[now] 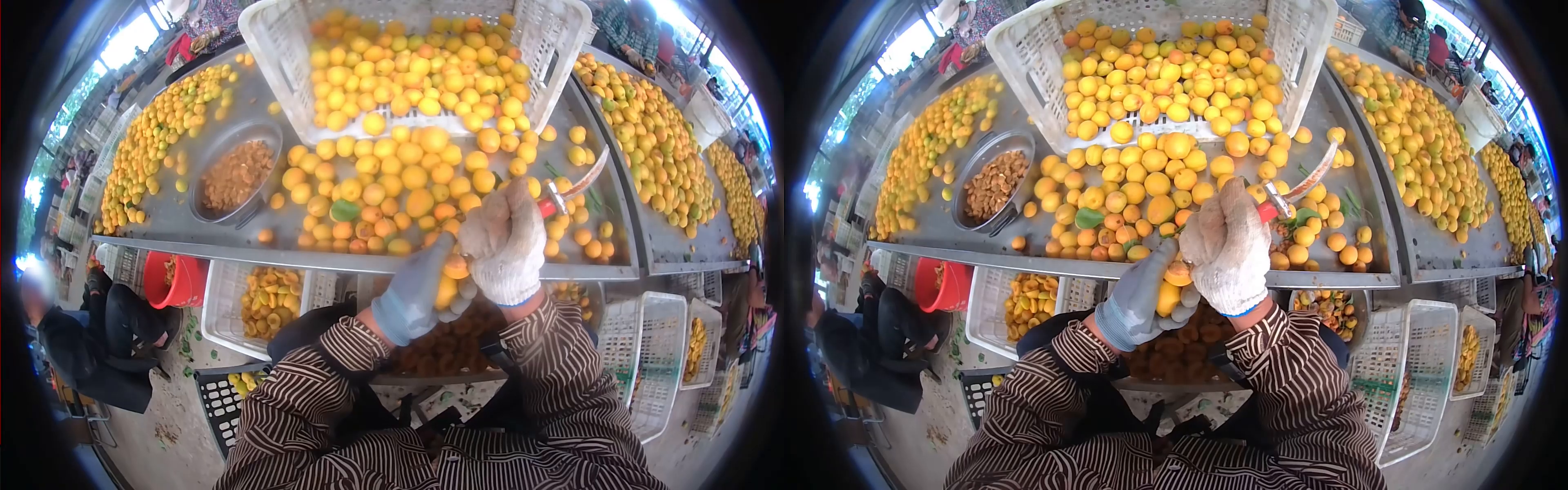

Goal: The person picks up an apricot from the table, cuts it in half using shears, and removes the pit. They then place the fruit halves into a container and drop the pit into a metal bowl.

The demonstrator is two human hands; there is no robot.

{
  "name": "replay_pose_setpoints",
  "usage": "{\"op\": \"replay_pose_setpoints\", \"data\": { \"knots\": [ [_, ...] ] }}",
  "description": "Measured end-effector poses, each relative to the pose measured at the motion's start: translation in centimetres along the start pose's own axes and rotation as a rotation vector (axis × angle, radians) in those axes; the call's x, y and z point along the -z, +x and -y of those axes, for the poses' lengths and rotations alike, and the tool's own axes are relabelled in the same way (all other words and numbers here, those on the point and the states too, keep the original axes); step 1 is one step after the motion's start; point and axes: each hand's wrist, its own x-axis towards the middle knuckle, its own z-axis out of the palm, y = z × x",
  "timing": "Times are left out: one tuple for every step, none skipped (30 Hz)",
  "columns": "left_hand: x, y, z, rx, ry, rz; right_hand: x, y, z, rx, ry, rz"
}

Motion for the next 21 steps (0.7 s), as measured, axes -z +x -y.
{"op": "replay_pose_setpoints", "data": {
  "knots": [
    [0.5,0.3,0.2,0.001,0.001,0.000,0.0,0.0,0.0,0.000,0.001,0.000],
    [1.3,0.7,0.5,0.029,-0.086,0.091,-0.1,0.1,0.0,0.009,-0.017,0.029],
    [1.7,1.0,0.8,0.058,-0.174,0.182,-0.1,0.1,-0.1,0.017,-0.034,0.058],
    [1.8,1.3,0.9,0.058,-0.175,0.181,-0.2,0.1,-0.1,0.024,-0.052,0.087],
    [1.9,1.5,1.0,0.041,-0.177,0.190,-0.3,0.1,-0.2,0.032,-0.067,0.114],
    [1.9,1.6,1.0,0.026,-0.175,0.199,-0.5,-0.1,-0.3,0.042,-0.080,0.139],
    [1.6,1.4,0.8,0.031,-0.174,0.196,-0.9,-0.3,-0.4,0.043,-0.124,0.056],
    [1.0,1.0,0.5,-0.023,-0.112,0.165,-1.2,-0.3,-0.2,0.041,-0.121,0.053],
    [0.8,0.8,0.2,-0.075,-0.049,0.134,-1.5,-0.2,0.0,0.127,-0.376,-0.038],
    [1.0,1.0,-0.1,-0.063,-0.049,0.129,-1.7,-0.1,0.2,0.208,-0.631,-0.135],
    [1.6,1.3,-0.5,-0.081,-0.072,0.166,-2.1,0.0,0.9,0.254,-0.648,-0.083],
    [2.4,1.7,-0.5,-0.092,-0.104,0.197,-2.4,-0.3,3.4,-0.041,-0.751,-0.055],
    [3.2,1.9,-0.3,-0.101,-0.135,0.225,-2.9,-0.5,3.3,0.008,-0.896,-0.020],
    [3.6,1.9,-0.1,-0.119,-0.154,0.256,-3.0,-0.5,3.0,0.071,-1.036,0.024],
    [3.5,1.6,-0.2,-0.385,0.273,0.170,-1.4,-0.3,2.6,0.084,-1.211,0.126],
    [3.3,1.6,-0.7,-0.399,0.300,0.072,-2.0,-1.2,3.2,-0.057,-1.194,0.218],
    [2.9,0.7,-0.8,-0.873,0.802,-0.016,-1.2,-1.1,2.8,0.123,-1.354,0.298],
    [2.3,-0.2,-0.9,-1.344,1.304,-0.111,-0.5,-1.0,2.4,0.310,-1.510,0.381],
    [2.4,-0.1,-0.8,-1.344,1.311,-0.109,-0.7,-1.3,2.7,0.313,-1.504,0.379],
    [2.7,0.3,-0.7,-1.406,1.419,-0.181,-1.1,-1.5,3.1,0.221,-1.543,0.344],
    [2.7,0.5,-0.8,-1.470,1.530,-0.256,-1.5,-1.7,3.5,0.132,-1.578,0.309]
  ]
}}
